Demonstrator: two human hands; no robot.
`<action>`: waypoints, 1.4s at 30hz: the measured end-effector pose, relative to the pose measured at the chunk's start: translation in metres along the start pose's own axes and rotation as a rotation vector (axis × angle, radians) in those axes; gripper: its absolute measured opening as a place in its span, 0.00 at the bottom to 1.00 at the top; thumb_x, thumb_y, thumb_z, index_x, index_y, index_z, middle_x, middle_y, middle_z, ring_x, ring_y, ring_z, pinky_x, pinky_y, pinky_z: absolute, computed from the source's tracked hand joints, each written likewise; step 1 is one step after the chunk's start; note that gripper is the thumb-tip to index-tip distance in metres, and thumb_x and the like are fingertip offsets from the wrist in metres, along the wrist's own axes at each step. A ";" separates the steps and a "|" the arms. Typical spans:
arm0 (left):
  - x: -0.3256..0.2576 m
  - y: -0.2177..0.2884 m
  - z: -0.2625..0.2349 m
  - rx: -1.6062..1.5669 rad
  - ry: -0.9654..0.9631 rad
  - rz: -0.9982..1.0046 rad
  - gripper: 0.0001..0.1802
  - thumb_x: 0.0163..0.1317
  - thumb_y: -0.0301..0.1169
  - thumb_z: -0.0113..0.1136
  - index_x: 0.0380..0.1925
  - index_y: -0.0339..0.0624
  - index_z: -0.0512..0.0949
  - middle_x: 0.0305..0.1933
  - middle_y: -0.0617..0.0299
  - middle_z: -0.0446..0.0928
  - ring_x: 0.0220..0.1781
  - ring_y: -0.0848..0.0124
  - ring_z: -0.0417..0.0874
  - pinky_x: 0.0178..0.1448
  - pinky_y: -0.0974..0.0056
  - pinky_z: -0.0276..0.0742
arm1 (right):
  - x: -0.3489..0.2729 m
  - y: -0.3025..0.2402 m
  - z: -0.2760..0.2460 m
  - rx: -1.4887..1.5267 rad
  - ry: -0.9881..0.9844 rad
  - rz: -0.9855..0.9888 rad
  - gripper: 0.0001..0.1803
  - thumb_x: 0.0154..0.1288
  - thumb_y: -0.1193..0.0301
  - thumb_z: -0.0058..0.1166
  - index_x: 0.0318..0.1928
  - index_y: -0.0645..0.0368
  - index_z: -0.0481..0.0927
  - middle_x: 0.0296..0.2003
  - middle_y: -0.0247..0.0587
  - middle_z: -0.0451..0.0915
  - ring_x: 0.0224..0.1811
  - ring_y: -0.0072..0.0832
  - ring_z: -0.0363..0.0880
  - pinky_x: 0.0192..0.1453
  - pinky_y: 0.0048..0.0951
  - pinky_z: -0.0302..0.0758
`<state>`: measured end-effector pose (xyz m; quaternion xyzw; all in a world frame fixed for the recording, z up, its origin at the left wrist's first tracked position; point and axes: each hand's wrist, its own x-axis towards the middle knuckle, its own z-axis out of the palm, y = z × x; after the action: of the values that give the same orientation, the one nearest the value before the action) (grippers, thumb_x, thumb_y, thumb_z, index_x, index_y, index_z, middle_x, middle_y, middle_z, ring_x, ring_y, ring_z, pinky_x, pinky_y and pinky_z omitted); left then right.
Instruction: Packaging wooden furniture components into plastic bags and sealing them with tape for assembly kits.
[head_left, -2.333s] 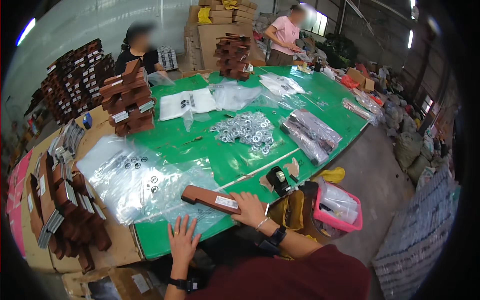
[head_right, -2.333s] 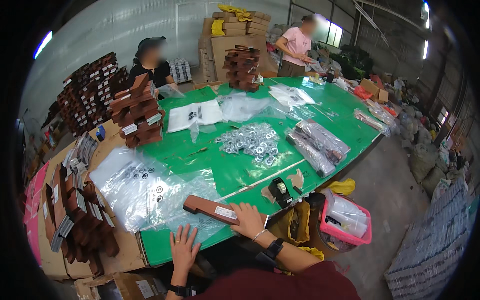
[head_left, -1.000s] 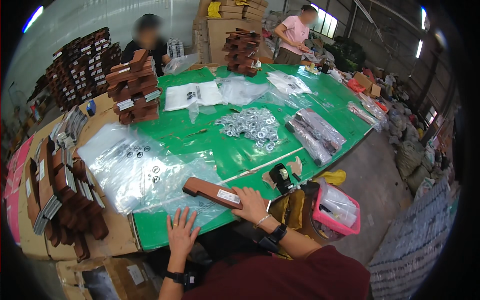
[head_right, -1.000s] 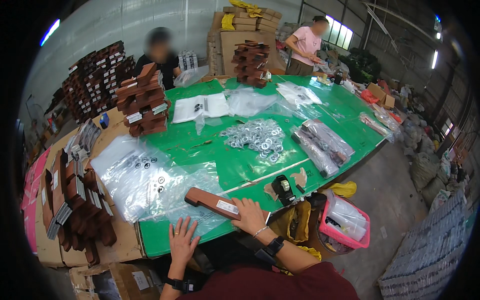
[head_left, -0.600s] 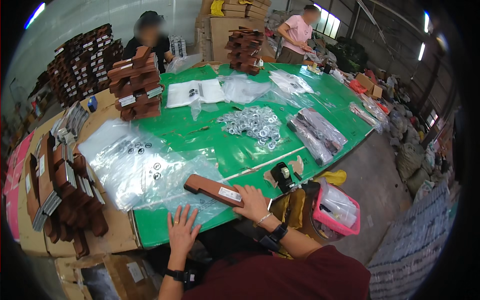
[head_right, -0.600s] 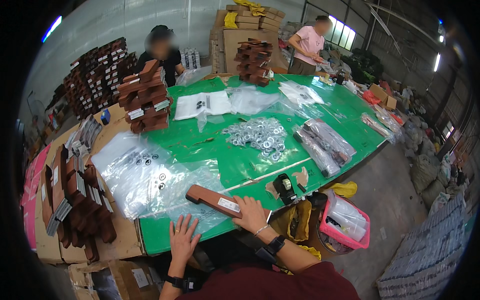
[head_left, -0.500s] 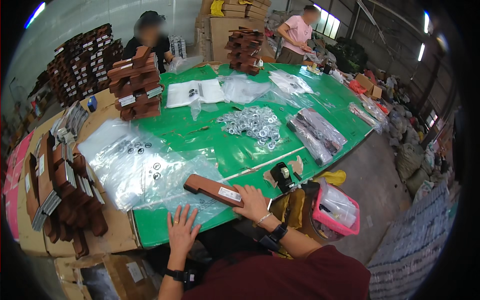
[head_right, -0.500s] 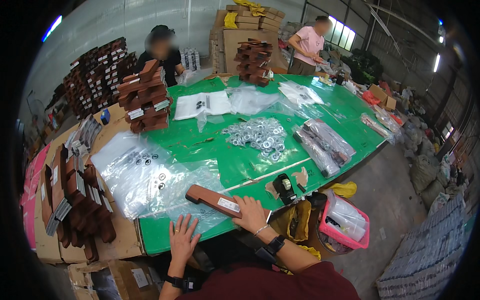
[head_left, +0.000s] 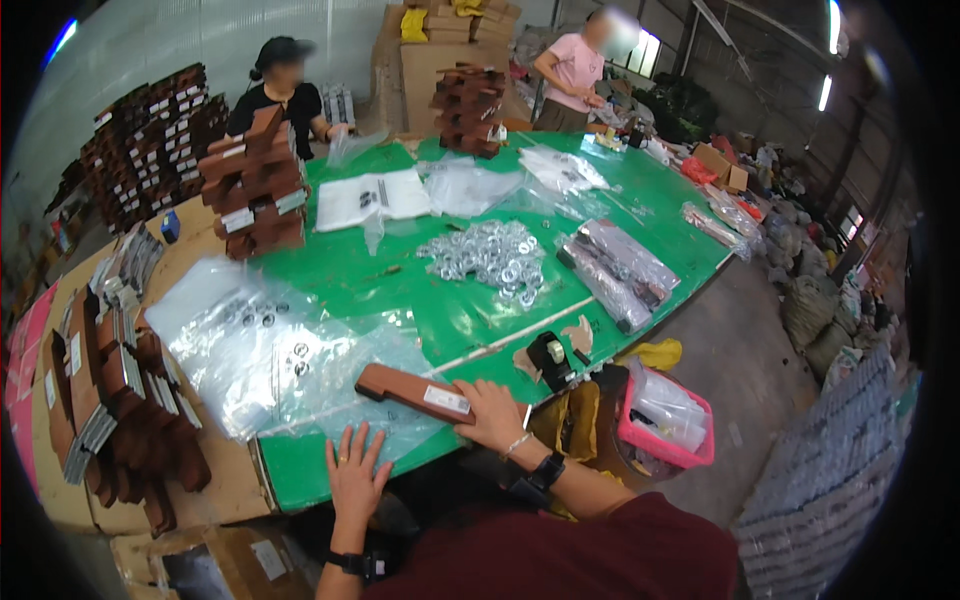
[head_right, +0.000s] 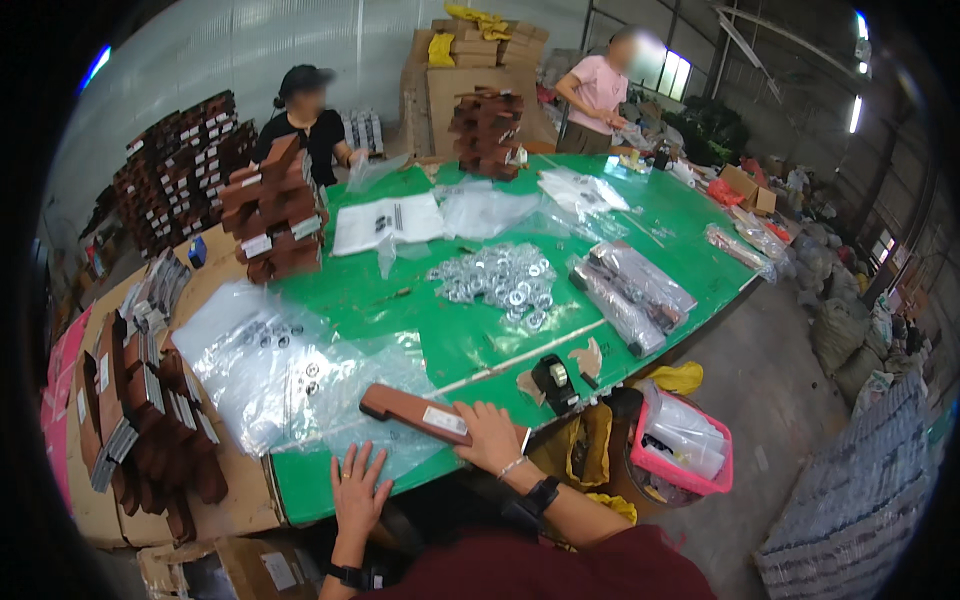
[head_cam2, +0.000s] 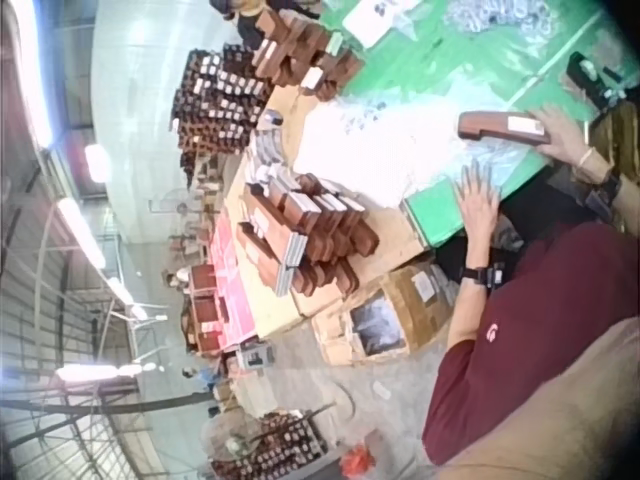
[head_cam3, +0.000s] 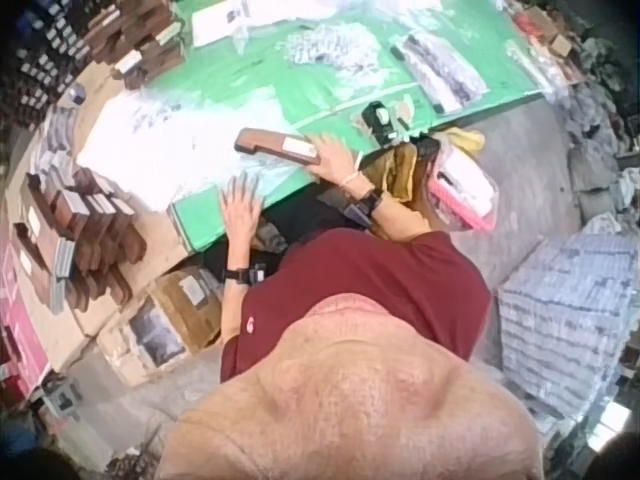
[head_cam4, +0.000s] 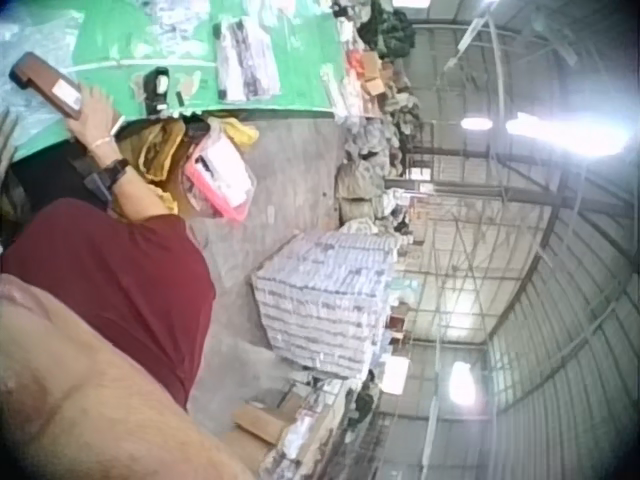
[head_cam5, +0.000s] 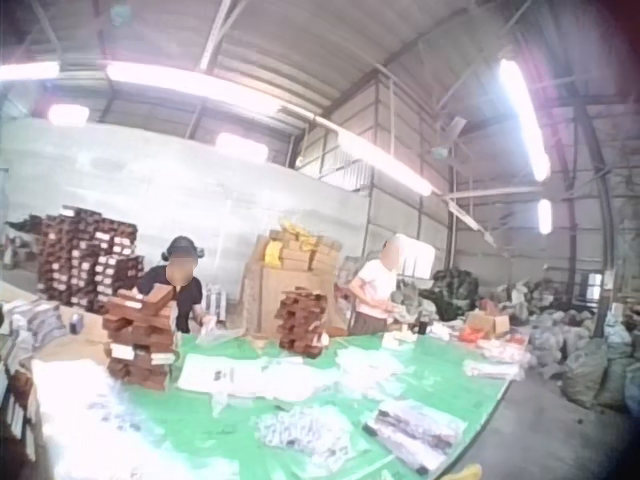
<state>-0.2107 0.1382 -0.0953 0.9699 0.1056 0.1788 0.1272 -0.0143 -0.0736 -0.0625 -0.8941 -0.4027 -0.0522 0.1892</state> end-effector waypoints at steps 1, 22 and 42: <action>-0.001 -0.001 0.000 -0.008 -0.018 -0.008 0.31 0.63 0.44 0.63 0.67 0.58 0.73 0.75 0.61 0.65 0.78 0.55 0.60 0.79 0.38 0.47 | 0.000 0.000 0.002 -0.007 -0.015 0.003 0.47 0.44 0.58 0.74 0.66 0.53 0.69 0.46 0.44 0.74 0.53 0.43 0.73 0.55 0.43 0.67; -0.001 0.002 -0.003 -0.006 -0.004 -0.006 0.31 0.64 0.45 0.62 0.68 0.58 0.73 0.75 0.61 0.65 0.78 0.56 0.60 0.80 0.39 0.47 | -0.001 -0.003 -0.002 -0.004 -0.009 0.014 0.47 0.44 0.58 0.75 0.67 0.53 0.69 0.46 0.43 0.74 0.53 0.41 0.73 0.55 0.42 0.67; 0.000 0.003 -0.004 -0.024 0.000 -0.013 0.31 0.62 0.42 0.63 0.67 0.56 0.74 0.75 0.61 0.65 0.78 0.56 0.60 0.80 0.40 0.46 | -0.001 -0.003 -0.004 0.007 -0.007 0.011 0.47 0.44 0.59 0.74 0.67 0.53 0.69 0.45 0.43 0.74 0.53 0.42 0.73 0.54 0.41 0.67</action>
<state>-0.2121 0.1359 -0.0911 0.9675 0.1097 0.1795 0.1401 -0.0170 -0.0736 -0.0585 -0.8958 -0.3985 -0.0466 0.1914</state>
